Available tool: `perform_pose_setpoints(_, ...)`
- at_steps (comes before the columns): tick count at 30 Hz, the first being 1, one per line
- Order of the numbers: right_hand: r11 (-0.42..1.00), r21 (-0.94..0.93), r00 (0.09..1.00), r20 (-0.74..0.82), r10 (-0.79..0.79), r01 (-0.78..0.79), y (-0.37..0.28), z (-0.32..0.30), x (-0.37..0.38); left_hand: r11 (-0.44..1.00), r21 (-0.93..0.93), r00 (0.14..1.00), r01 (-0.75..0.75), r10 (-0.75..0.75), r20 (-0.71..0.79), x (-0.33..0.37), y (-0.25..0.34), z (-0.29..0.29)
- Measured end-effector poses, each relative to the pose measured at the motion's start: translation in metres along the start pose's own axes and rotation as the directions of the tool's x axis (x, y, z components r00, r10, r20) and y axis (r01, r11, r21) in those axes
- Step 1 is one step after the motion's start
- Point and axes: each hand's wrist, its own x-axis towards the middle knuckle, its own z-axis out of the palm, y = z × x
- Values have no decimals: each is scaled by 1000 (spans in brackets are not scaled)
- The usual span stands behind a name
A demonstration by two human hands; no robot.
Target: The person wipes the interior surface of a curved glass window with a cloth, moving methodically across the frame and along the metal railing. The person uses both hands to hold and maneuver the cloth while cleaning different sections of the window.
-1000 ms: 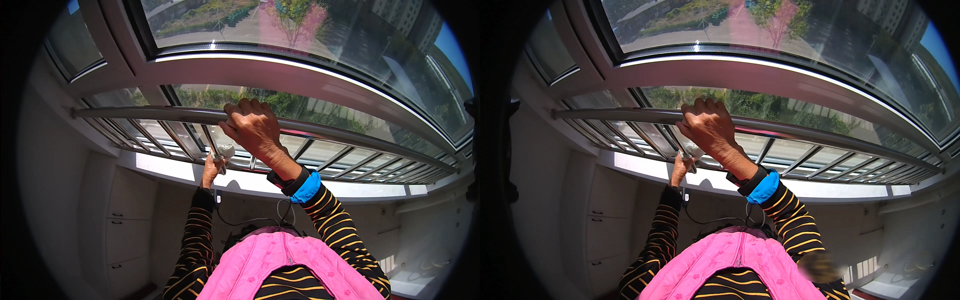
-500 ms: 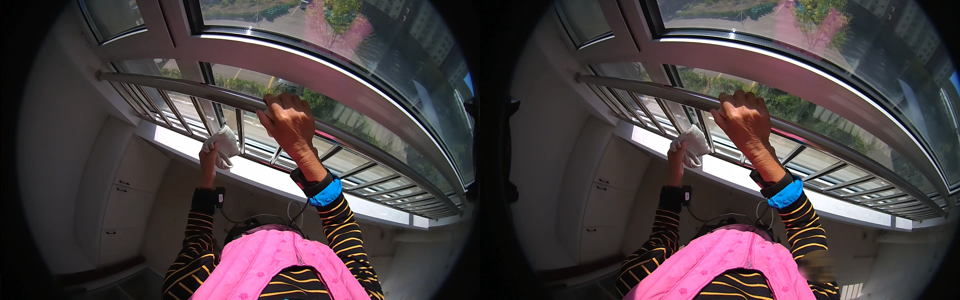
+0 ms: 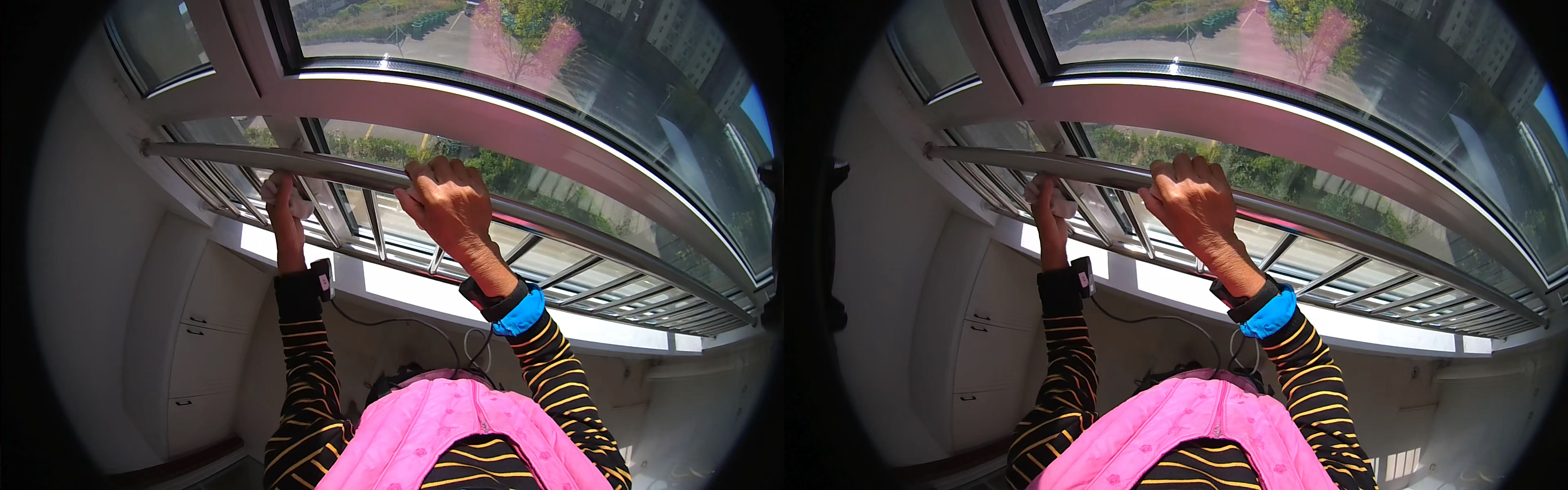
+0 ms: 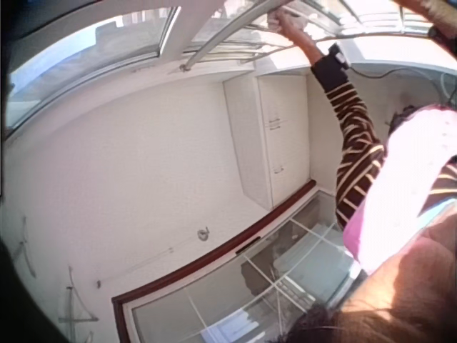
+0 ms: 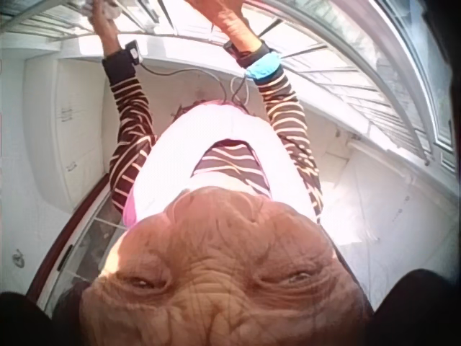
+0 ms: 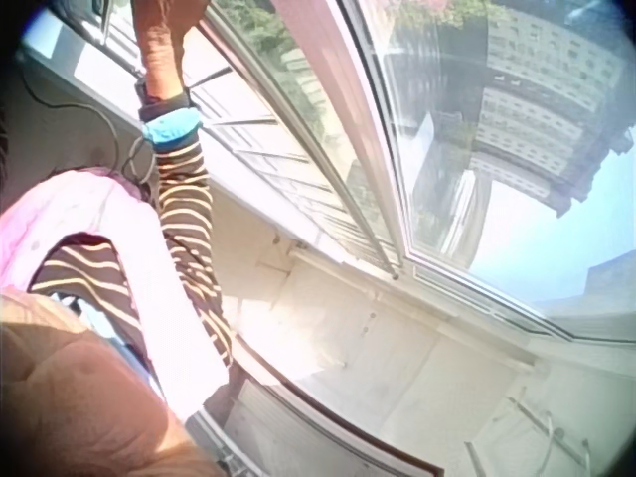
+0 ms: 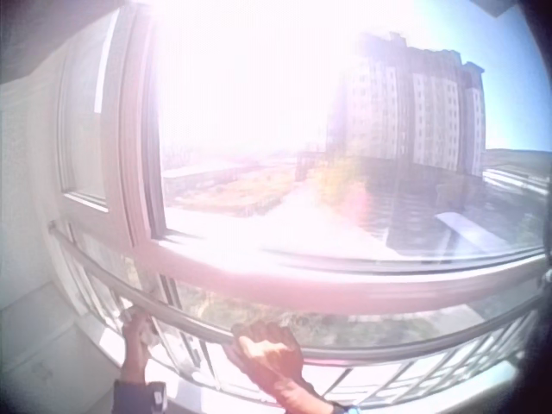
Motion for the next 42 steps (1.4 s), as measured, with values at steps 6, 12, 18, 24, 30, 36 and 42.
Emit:
perform_pose_setpoints(6, 1000, 8, 1000, -28, -1, 1, 1, 1, -1, 982, 120, 970, 147, -167, 176, 15, 15, -3)
perform_pose_setpoints(12, 1000, 16, 999, -42, 3, -2, 0, 0, 0, 959, 282, 952, 20, -104, 287, 19, -4, -3)
perform_pose_setpoints(18, 1000, 14, 999, -34, 18, -17, 0, -2, -1, 867, 476, 966, 147, -230, 120, -8, -43, -27)
perform_pose_setpoints(24, 1000, 22, 999, -49, 6, -5, 1, 0, -1, 879, 455, 980, 146, -191, 56, -26, -110, -72)
perform_pose_setpoints(30, 999, 17, 993, -116, -35, 38, 2, 5, -1, 798, 548, 947, 249, -319, 35, -43, -153, -113)
perform_pose_setpoints(36, 998, 22, 992, -117, -48, 50, 2, 5, 0, 813, 560, 975, 158, -219, 42, -45, -174, -124)
perform_pose_setpoints(42, 1000, 17, 998, -63, -10, 11, 1, 0, -1, 760, 629, 980, 165, -200, -15, -53, -155, -114)
